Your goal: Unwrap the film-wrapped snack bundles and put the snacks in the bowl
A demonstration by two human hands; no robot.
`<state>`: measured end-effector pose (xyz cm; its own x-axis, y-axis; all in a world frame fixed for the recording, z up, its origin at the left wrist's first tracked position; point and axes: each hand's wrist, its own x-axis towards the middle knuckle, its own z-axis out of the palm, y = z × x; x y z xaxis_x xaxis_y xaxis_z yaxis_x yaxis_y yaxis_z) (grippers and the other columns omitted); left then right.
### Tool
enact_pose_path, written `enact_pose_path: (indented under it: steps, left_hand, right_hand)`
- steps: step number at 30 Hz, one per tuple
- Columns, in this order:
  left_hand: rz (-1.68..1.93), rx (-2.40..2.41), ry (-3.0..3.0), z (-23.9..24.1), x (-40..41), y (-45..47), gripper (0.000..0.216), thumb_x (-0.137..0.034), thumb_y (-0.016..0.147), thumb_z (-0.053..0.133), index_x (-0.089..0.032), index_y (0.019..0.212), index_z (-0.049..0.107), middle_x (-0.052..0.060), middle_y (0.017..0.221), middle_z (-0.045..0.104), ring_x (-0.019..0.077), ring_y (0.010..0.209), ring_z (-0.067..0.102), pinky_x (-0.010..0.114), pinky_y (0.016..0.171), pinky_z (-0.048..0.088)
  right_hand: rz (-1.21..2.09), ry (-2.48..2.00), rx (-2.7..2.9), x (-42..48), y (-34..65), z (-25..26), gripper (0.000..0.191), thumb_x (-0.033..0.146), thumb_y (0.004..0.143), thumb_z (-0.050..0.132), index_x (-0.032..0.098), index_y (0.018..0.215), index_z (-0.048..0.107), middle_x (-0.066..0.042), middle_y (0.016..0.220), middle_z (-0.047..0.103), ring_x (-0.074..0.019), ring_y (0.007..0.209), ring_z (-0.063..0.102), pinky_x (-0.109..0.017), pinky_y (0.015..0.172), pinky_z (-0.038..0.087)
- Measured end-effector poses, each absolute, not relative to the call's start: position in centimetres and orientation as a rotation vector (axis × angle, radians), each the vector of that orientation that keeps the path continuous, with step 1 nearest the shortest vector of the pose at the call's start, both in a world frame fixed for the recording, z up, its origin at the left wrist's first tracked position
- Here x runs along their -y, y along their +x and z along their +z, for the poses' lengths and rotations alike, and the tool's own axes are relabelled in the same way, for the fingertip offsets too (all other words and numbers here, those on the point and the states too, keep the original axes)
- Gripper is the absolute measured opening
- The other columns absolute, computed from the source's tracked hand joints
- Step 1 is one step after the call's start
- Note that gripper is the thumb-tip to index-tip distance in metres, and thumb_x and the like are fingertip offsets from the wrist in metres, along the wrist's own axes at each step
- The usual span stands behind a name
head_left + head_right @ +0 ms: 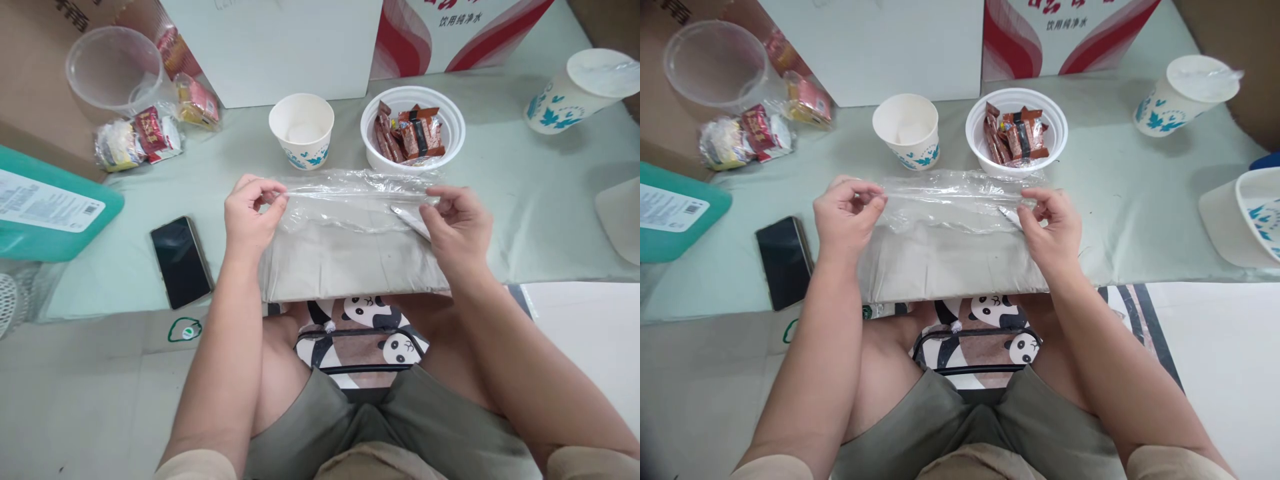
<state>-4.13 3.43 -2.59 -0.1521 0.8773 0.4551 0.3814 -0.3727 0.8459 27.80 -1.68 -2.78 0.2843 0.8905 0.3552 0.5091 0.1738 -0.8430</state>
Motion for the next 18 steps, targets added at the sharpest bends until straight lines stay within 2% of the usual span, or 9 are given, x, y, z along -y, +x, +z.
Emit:
enact_pose_path:
  steps: [2, 3, 6, 8, 9, 11, 13, 16, 18]
  left_hand:
    - [1.56, -1.414, 1.776, -3.1, -3.7, -4.6, 0.008, -0.023, 0.074, 0.084, -0.025, 0.078, 0.077, 0.002, 0.088, 0.059, 0.0139, 0.08, 0.06, 0.031, 0.07, 0.052]
    - [1.582, -1.401, 1.798, -3.4, -3.9, -4.8, 0.012, -0.03, 0.075, 0.086, -0.024, 0.078, 0.076, 0.004, 0.096, 0.059, 0.0167, 0.091, 0.063, 0.034, 0.078, 0.054]
    - [1.664, -1.281, 1.803, -3.9, -4.3, -5.4, 0.035, -0.052, 0.072, 0.089, -0.023, 0.076, 0.071, 0.007, 0.126, 0.06, 0.0277, 0.129, 0.059, 0.048, 0.112, 0.048]
    - [1.673, -1.158, 1.736, -3.6, -4.3, -5.4, 0.041, -0.058, 0.071, 0.088, -0.023, 0.076, 0.068, 0.006, 0.136, 0.062, 0.031, 0.139, 0.055, 0.051, 0.12, 0.043]
    - [1.663, -1.106, 1.681, -3.3, -4.2, -5.2, 0.041, -0.059, 0.072, 0.088, -0.023, 0.075, 0.067, 0.006, 0.135, 0.065, 0.031, 0.139, 0.057, 0.051, 0.119, 0.045]
    - [1.64, -1.031, 1.567, -2.5, -3.8, -4.7, 0.04, -0.057, 0.073, 0.088, -0.024, 0.075, 0.065, 0.005, 0.12, 0.074, 0.0288, 0.131, 0.065, 0.048, 0.115, 0.049]
    - [1.638, -0.979, 1.457, -1.6, -3.4, -4.1, 0.039, -0.055, 0.073, 0.088, -0.024, 0.073, 0.064, 0.002, 0.095, 0.078, 0.0242, 0.112, 0.074, 0.044, 0.109, 0.055]
    - [1.629, -0.974, 1.295, -0.7, -2.9, -3.3, 0.042, -0.055, 0.072, 0.089, -0.024, 0.072, 0.061, -0.004, 0.064, 0.068, 0.015, 0.074, 0.075, 0.033, 0.086, 0.063]
    - [1.592, -1.035, 1.203, -0.4, -2.8, -2.9, 0.047, -0.059, 0.069, 0.09, -0.025, 0.074, 0.059, -0.008, 0.055, 0.059, 0.0107, 0.054, 0.065, 0.025, 0.06, 0.059]
  right_hand:
    - [0.337, -1.541, 1.388, 1.7, 27.7, -2.6, 0.008, 0.025, 0.083, 0.069, 0.026, 0.09, 0.074, -0.001, 0.082, 0.05, -0.0182, 0.079, 0.055, -0.042, 0.082, 0.056]
    - [0.269, -1.538, 1.4, 1.6, 27.7, -2.5, 0.006, 0.027, 0.083, 0.069, 0.025, 0.086, 0.073, -0.003, 0.087, 0.05, -0.0204, 0.086, 0.056, -0.045, 0.087, 0.056]
    - [0.066, -1.453, 1.457, 1.7, 27.7, -2.3, 0.009, 0.031, 0.082, 0.072, 0.022, 0.081, 0.07, -0.01, 0.114, 0.053, -0.0292, 0.116, 0.056, -0.059, 0.107, 0.047]
    - [0.03, -1.351, 1.52, 1.8, 27.7, -2.2, 0.014, 0.033, 0.084, 0.071, 0.022, 0.078, 0.066, -0.011, 0.126, 0.056, -0.0325, 0.127, 0.055, -0.062, 0.113, 0.042]
    - [0.067, -1.294, 1.553, 1.9, 27.7, -2.1, 0.016, 0.034, 0.086, 0.069, 0.023, 0.077, 0.063, -0.01, 0.123, 0.062, -0.0325, 0.128, 0.058, -0.062, 0.113, 0.043]
    - [0.223, -1.201, 1.578, 2.1, 27.6, -2.0, 0.022, 0.038, 0.091, 0.064, 0.024, 0.075, 0.057, -0.007, 0.1, 0.071, -0.03, 0.12, 0.066, -0.061, 0.112, 0.046]
    - [0.437, -1.175, 1.528, 2.4, 27.4, -2.0, 0.03, 0.046, 0.096, 0.061, 0.024, 0.076, 0.053, -0.001, 0.075, 0.069, -0.0254, 0.1, 0.074, -0.056, 0.108, 0.052]
    - [0.731, -1.195, 1.358, 2.5, 27.0, -2.2, 0.039, 0.059, 0.094, 0.064, 0.025, 0.079, 0.052, 0.006, 0.054, 0.055, -0.0165, 0.057, 0.066, -0.04, 0.075, 0.061]
    - [0.848, -1.211, 1.262, 2.3, 26.9, -2.4, 0.041, 0.063, 0.091, 0.069, 0.026, 0.08, 0.053, 0.009, 0.05, 0.047, -0.0117, 0.041, 0.049, -0.031, 0.051, 0.052]
